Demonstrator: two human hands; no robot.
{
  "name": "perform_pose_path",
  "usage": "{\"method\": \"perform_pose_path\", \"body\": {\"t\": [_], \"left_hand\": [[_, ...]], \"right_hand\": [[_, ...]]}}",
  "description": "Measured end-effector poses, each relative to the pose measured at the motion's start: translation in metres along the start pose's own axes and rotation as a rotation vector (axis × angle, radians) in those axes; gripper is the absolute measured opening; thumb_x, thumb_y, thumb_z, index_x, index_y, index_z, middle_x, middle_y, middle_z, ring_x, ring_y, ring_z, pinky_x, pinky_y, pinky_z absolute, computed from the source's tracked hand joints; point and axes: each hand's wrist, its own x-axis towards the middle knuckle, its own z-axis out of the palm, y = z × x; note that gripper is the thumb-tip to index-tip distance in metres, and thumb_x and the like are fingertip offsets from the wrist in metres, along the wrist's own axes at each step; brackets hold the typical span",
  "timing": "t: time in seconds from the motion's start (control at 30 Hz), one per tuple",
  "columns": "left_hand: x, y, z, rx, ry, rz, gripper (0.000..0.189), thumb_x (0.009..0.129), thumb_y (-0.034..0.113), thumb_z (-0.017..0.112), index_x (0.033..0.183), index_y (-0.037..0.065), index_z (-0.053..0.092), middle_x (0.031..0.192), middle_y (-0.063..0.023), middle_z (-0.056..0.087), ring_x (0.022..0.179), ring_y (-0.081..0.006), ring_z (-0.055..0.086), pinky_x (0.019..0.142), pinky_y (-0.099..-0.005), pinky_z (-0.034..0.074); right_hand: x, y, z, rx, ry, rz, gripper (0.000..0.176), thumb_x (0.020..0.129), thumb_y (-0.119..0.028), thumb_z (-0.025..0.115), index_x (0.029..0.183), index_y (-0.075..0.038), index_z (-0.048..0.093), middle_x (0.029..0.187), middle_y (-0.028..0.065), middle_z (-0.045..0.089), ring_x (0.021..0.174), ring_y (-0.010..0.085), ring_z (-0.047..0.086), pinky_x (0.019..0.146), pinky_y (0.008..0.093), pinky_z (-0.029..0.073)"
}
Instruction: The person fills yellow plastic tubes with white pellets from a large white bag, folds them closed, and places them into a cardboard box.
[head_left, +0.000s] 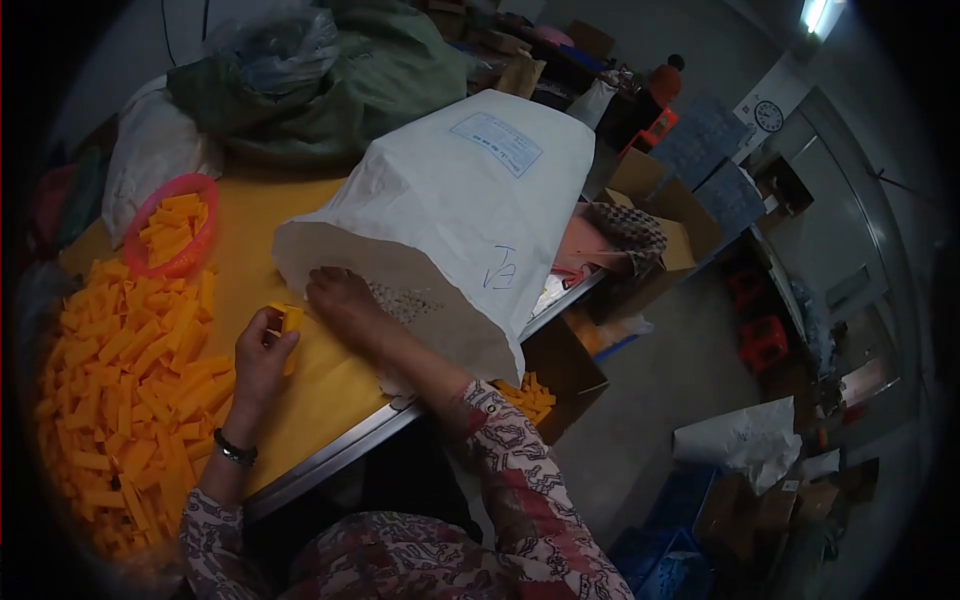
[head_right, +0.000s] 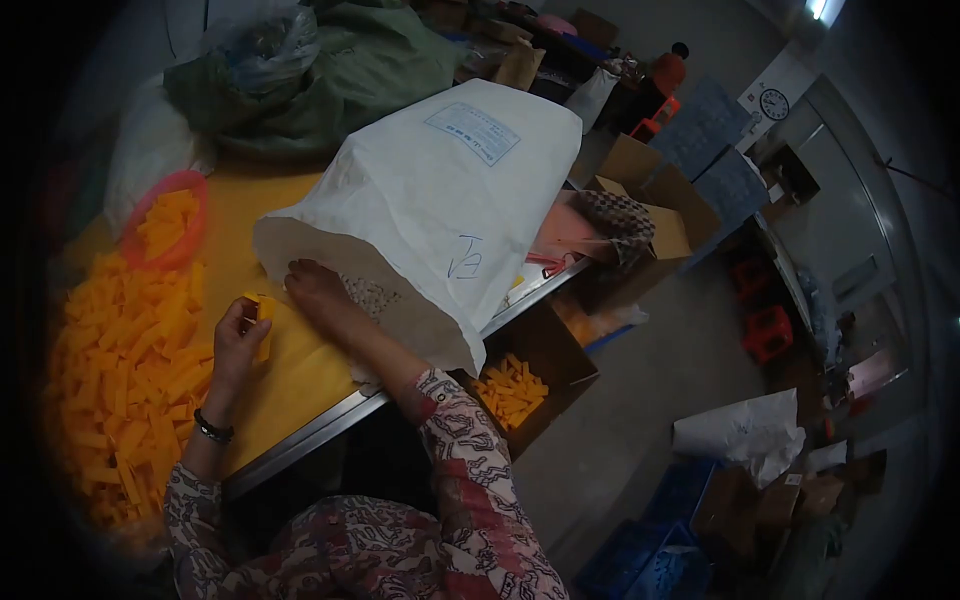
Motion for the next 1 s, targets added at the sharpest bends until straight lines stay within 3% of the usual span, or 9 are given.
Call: {"method": "perform_pose_path", "body": {"t": [0.1, 0.23, 0.3, 0.37, 0.4, 0.47, 0.73, 0.87, 1.0], "left_hand": [[0.002, -0.003, -0.001, 0.071, 0.004, 0.013, 0.030, 0.078, 0.009, 0.062, 0.106, 0.002, 0.054, 0.082, -0.0007, 0.053, 0.068, -0.0081, 0.047, 0.062, -0.0217, 0.042], [0.005, -0.002, 0.002, 0.218, -0.012, 0.019, 0.034, 0.074, 0.011, 0.064, 0.106, 0.002, 0.056, 0.081, -0.0042, 0.055, 0.069, -0.0133, 0.052, 0.063, -0.0245, 0.044], [0.011, -0.008, 0.005, 0.316, -0.030, 0.038, 0.036, 0.073, 0.012, 0.065, 0.106, 0.002, 0.057, 0.087, -0.0090, 0.059, 0.074, -0.0190, 0.057, 0.067, -0.0284, 0.046], [0.020, -0.011, 0.009, 0.374, -0.026, 0.023, 0.036, 0.073, 0.013, 0.065, 0.107, 0.003, 0.057, 0.091, -0.0117, 0.060, 0.078, -0.0221, 0.059, 0.070, -0.0310, 0.047], [0.024, -0.012, 0.013, 0.441, -0.056, 0.019, 0.035, 0.073, 0.015, 0.066, 0.105, 0.003, 0.058, 0.095, -0.0129, 0.059, 0.084, -0.0253, 0.058, 0.074, -0.0335, 0.047], [0.034, -0.018, 0.023, 0.506, -0.085, 0.007, 0.034, 0.073, 0.016, 0.067, 0.103, 0.003, 0.058, 0.099, -0.0142, 0.059, 0.089, -0.0285, 0.058, 0.077, -0.0360, 0.046], [0.058, -0.035, 0.051, 0.749, -0.100, 0.258, 0.028, 0.068, 0.011, 0.063, 0.093, -0.001, 0.060, 0.095, -0.0162, 0.057, 0.089, -0.0348, 0.055, 0.077, -0.0397, 0.045], [0.071, -0.032, 0.061, 0.759, -0.112, 0.259, 0.023, 0.065, 0.007, 0.060, 0.087, 0.001, 0.060, 0.089, -0.0183, 0.058, 0.085, -0.0359, 0.056, 0.073, -0.0437, 0.046], [0.079, -0.027, 0.071, 0.654, -0.119, 0.201, 0.023, 0.065, 0.013, 0.061, 0.084, -0.001, 0.061, 0.088, -0.0199, 0.060, 0.086, -0.0367, 0.057, 0.075, -0.0423, 0.046]], "right_hand": [[-0.002, 0.012, 0.006, 0.016, -0.230, 0.149, 0.016, 0.074, -0.010, 0.053, 0.088, -0.002, 0.055, 0.096, 0.0161, 0.055, 0.091, 0.0362, 0.053, 0.080, 0.0444, 0.044], [-0.023, 0.021, -0.007, 0.120, 0.079, -0.079, 0.019, 0.080, -0.011, 0.051, 0.097, -0.004, 0.055, 0.102, 0.0193, 0.054, 0.099, 0.0362, 0.053, 0.084, 0.0406, 0.044], [-0.027, 0.034, -0.002, 0.001, -0.060, -0.030, 0.024, 0.080, -0.014, 0.050, 0.103, -0.005, 0.056, 0.106, 0.0182, 0.055, 0.103, 0.0334, 0.052, 0.086, 0.0392, 0.044], [-0.018, 0.036, -0.004, -0.108, -0.340, 0.306, 0.029, 0.084, -0.018, 0.047, 0.110, -0.007, 0.055, 0.113, 0.0166, 0.054, 0.108, 0.0302, 0.051, 0.087, 0.0371, 0.044], [-0.021, 0.034, -0.010, -0.090, -0.347, 0.305, 0.029, 0.084, -0.018, 0.047, 0.110, -0.007, 0.055, 0.113, 0.0166, 0.054, 0.108, 0.0302, 0.051, 0.087, 0.0371, 0.044], [-0.032, 0.032, -0.023, 0.451, -0.130, 0.737, 0.031, 0.088, -0.022, 0.045, 0.114, -0.010, 0.054, 0.119, 0.0151, 0.052, 0.107, 0.0298, 0.052, 0.087, 0.0371, 0.043], [-0.031, 0.035, -0.037, 0.058, -0.718, 0.839, 0.046, 0.089, -0.038, 0.033, 0.131, -0.020, 0.038, 0.127, 0.0100, 0.048, 0.109, 0.0333, 0.050, 0.092, 0.0422, 0.039], [-0.021, 0.017, -0.054, 0.320, -0.648, 1.057, 0.044, 0.089, -0.036, 0.036, 0.129, -0.017, 0.041, 0.127, 0.0125, 0.047, 0.113, 0.0337, 0.047, 0.095, 0.0400, 0.036], [-0.048, 0.046, -0.017, 0.371, -0.432, 0.878, 0.042, 0.091, -0.032, 0.037, 0.127, -0.012, 0.042, 0.127, 0.0138, 0.046, 0.116, 0.0298, 0.044, 0.096, 0.0366, 0.034]]}}
